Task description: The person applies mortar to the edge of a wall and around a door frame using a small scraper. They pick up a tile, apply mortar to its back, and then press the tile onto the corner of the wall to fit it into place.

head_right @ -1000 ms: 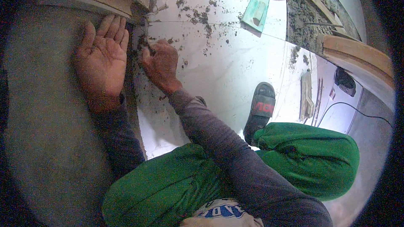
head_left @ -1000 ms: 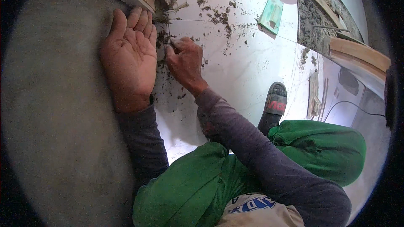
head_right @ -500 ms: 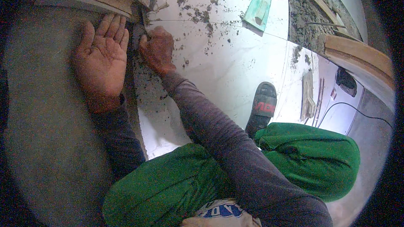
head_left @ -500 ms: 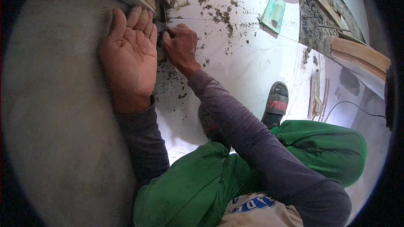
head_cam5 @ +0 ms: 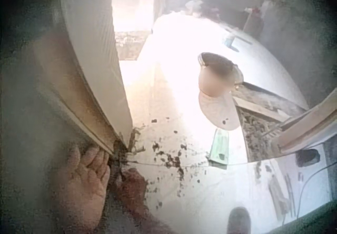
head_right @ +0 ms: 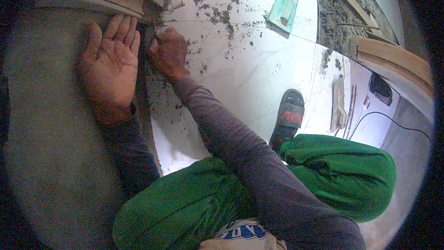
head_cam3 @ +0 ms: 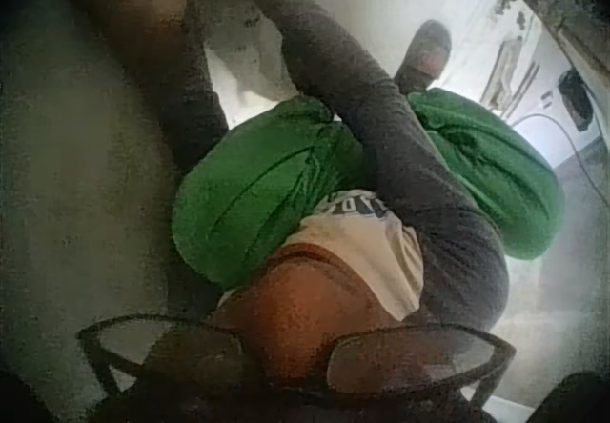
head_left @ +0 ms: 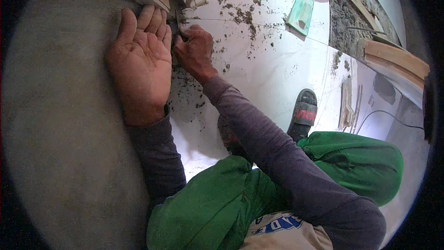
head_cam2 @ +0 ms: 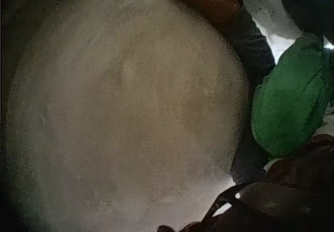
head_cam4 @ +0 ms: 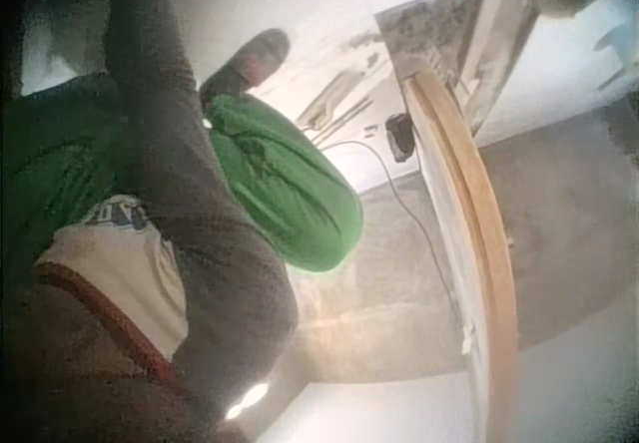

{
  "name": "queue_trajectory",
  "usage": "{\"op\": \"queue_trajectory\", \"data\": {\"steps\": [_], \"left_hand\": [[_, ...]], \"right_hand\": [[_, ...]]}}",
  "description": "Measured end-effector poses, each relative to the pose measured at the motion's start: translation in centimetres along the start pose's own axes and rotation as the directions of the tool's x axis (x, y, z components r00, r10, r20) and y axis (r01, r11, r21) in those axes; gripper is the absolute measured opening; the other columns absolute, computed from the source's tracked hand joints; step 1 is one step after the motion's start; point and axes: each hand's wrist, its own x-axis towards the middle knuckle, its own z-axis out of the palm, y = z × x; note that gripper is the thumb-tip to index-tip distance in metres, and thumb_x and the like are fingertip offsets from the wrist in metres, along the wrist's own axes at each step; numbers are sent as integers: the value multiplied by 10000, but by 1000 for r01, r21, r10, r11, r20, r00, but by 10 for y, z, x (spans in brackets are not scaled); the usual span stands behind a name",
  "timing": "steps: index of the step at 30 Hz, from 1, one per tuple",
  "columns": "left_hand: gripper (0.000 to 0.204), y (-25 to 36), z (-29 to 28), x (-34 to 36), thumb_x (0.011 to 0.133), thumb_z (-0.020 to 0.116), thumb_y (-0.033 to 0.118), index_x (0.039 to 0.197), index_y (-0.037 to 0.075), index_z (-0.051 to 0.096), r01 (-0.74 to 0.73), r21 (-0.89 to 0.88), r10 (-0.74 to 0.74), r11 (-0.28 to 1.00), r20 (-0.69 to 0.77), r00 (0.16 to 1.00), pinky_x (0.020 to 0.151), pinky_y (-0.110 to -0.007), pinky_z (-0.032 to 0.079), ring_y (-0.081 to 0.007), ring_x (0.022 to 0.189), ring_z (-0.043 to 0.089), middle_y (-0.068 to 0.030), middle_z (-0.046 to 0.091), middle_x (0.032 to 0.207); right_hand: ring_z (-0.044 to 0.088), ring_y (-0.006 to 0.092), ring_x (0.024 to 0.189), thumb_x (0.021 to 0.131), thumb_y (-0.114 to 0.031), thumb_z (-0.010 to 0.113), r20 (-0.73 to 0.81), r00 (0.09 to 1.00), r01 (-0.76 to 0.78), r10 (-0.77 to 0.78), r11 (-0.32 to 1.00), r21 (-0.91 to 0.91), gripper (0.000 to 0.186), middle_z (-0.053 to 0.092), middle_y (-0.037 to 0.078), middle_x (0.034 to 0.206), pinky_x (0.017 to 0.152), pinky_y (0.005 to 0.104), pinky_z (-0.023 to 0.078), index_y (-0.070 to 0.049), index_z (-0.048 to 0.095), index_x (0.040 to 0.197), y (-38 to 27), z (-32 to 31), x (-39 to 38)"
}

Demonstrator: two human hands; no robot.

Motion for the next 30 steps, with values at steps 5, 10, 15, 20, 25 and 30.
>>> {"op": "queue_trajectory", "data": {"steps": [5,10,15,20,25,30], "left_hand": [[594,2,0,-1,1106,507,375,1403,-139,474,9,-6,-9,1000,13,1000,1296,-460,71,-270,1516,329,-216,498,1515],[563,4,-1,-2,1110,497,375,1374,-122,510,-6,60,1,998,84,996,1292,-450,77,-249,1505,339,-189,516,1500],[621,1,-3,0,1108,495,385,1423,-148,454,3,13,-3,1000,41,999,1302,-473,56,-282,1548,279,-233,466,1545],[696,-1,-3,-1,1108,489,399,1485,-174,368,-23,55,19,998,71,997,1306,-485,32,-327,1589,186,-273,352,1624],[724,1,-7,-1,1108,487,407,1500,-184,340,-10,62,4,998,94,996,1308,-481,19,-333,1600,150,-281,307,1648],[732,4,-3,-2,1098,512,408,1508,-173,339,-7,45,5,999,38,999,1307,-476,16,-317,1600,154,-264,318,1648]], "right_hand": [[668,378,756,821,-172,715,-51,998,23,-24,1000,-8,186,676,219,855,700,461,515,10,734,858,-12,-21,-35],[667,375,746,837,-201,697,-116,993,-14,19,999,39,198,670,216,838,706,463,517,-9,740,857,-12,-23,-26],[649,414,792,826,-219,700,-52,999,-10,7,999,-50,231,634,213,816,734,521,516,11,715,804,-5,-9,-2],[644,429,792,824,-233,700,-56,998,-23,22,1000,-13,250,630,226,834,733,533,514,13,695,779,6,8,3],[658,404,746,824,-216,722,-84,996,12,-21,994,-107,204,659,201,813,681,470,508,-15,748,846,-9,2,-28],[661,395,748,826,-197,718,-9,997,-71,71,997,3,201,660,205,817,696,475,511,-18,764,907,-14,-25,-49]]}}
